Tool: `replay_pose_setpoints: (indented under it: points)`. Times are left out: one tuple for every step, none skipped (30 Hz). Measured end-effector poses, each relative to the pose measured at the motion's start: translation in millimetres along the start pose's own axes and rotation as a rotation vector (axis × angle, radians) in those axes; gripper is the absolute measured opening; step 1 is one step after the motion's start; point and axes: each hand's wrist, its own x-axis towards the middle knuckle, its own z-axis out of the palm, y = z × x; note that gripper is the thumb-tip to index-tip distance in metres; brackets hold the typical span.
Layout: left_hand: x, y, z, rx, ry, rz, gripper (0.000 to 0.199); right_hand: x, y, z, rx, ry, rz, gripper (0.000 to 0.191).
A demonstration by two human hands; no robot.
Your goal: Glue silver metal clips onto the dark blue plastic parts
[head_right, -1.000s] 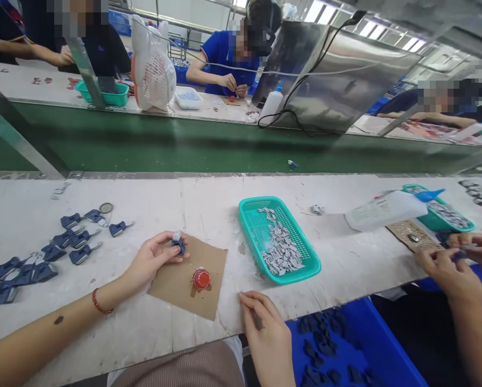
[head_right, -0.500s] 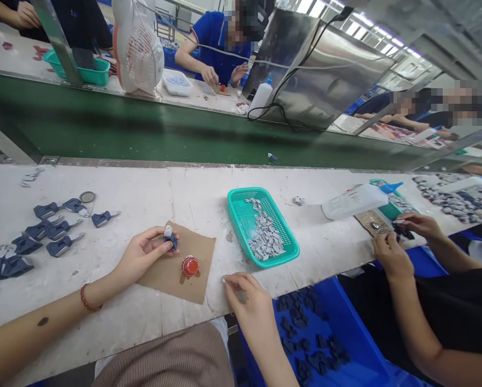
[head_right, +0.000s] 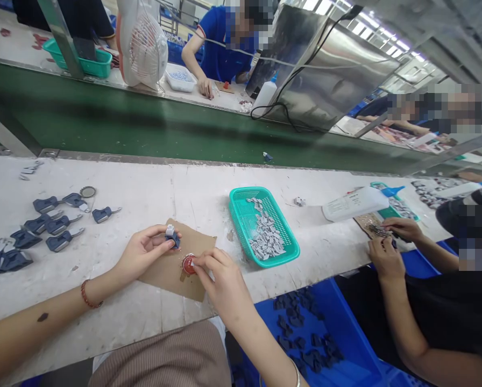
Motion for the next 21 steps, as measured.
replay_pose_setpoints:
  points:
    - [0, 0, 0.0, 0.003, -0.001, 0.0, 0.021, 0, 0, 0, 0.006, -0.004, 0.013, 0.018]
    - [0, 1, 0.2, 0.005, -0.001, 0.001, 0.021, 0, 0, 0, 0.022, -0.006, 0.032, 0.018]
    - [0, 2, 0.6, 0.005, -0.003, 0.006, 0.02, 0, 0, -1, 0.05, -0.007, 0.06, 0.018]
    - [-1, 3, 1.3, 0.003, -0.01, 0.013, 0.019, 1, 0, -3, 0.094, -0.004, 0.097, 0.016]
    - [-1, 5, 2.4, -0.003, -0.02, 0.019, 0.017, 2, 0, -5, 0.161, 0.003, 0.146, 0.014]
    - [-2, 6, 3.8, -0.013, -0.033, 0.019, 0.016, 3, -1, -8, 0.248, 0.009, 0.208, 0.013]
    - [-4, 7, 5.6, -0.028, -0.047, 0.013, 0.016, 5, -1, -11, 0.348, 0.02, 0.274, 0.014]
    - [-5, 9, 7.8, -0.047, -0.059, -0.001, 0.017, 7, -3, -13, 0.451, 0.036, 0.335, 0.016]
    - [-7, 10, 10.1, -0.066, -0.068, -0.021, 0.018, 9, -4, -16, 0.546, 0.057, 0.382, 0.018]
    - [-9, 12, 12.6, -0.083, -0.074, -0.044, 0.02, 12, -7, -17, 0.623, 0.08, 0.414, 0.02]
    - [-11, 13, 15.0, -0.099, -0.081, -0.063, 0.022, 14, -9, -19, 0.681, 0.102, 0.429, 0.02]
    - [-13, 14, 17.3, -0.111, -0.086, -0.079, 0.023, 16, -12, -19, 0.722, 0.115, 0.433, 0.02]
    - [-15, 16, 19.3, -0.121, -0.091, -0.092, 0.025, 19, -16, -19, 0.751, 0.118, 0.431, 0.02]
    - [-17, 17, 21.1, -0.128, -0.093, -0.101, 0.026, 21, -19, -19, 0.772, 0.112, 0.427, 0.019]
    - [-18, 18, 22.5, -0.134, -0.091, -0.107, 0.027, 22, -22, -19, 0.783, 0.104, 0.42, 0.019]
    - [-19, 19, 23.7, -0.138, -0.084, -0.109, 0.028, 24, -25, -18, 0.785, 0.091, 0.41, 0.018]
    - [-20, 21, 24.5, -0.142, -0.078, -0.108, 0.028, 25, -28, -18, 0.781, 0.078, 0.4, 0.018]
    - [-21, 22, 25.2, -0.148, -0.073, -0.105, 0.028, 26, -30, -17, 0.774, 0.066, 0.391, 0.018]
    - [-21, 22, 25.7, -0.157, -0.069, -0.1, 0.028, 27, -32, -17, 0.769, 0.054, 0.385, 0.018]
    - [-22, 23, 26.1, -0.169, -0.068, -0.095, 0.028, 27, -34, -16, 0.769, 0.046, 0.381, 0.018]
    - [-22, 24, 26.4, -0.181, -0.069, -0.09, 0.027, 27, -35, -16, 0.774, 0.04, 0.378, 0.018]
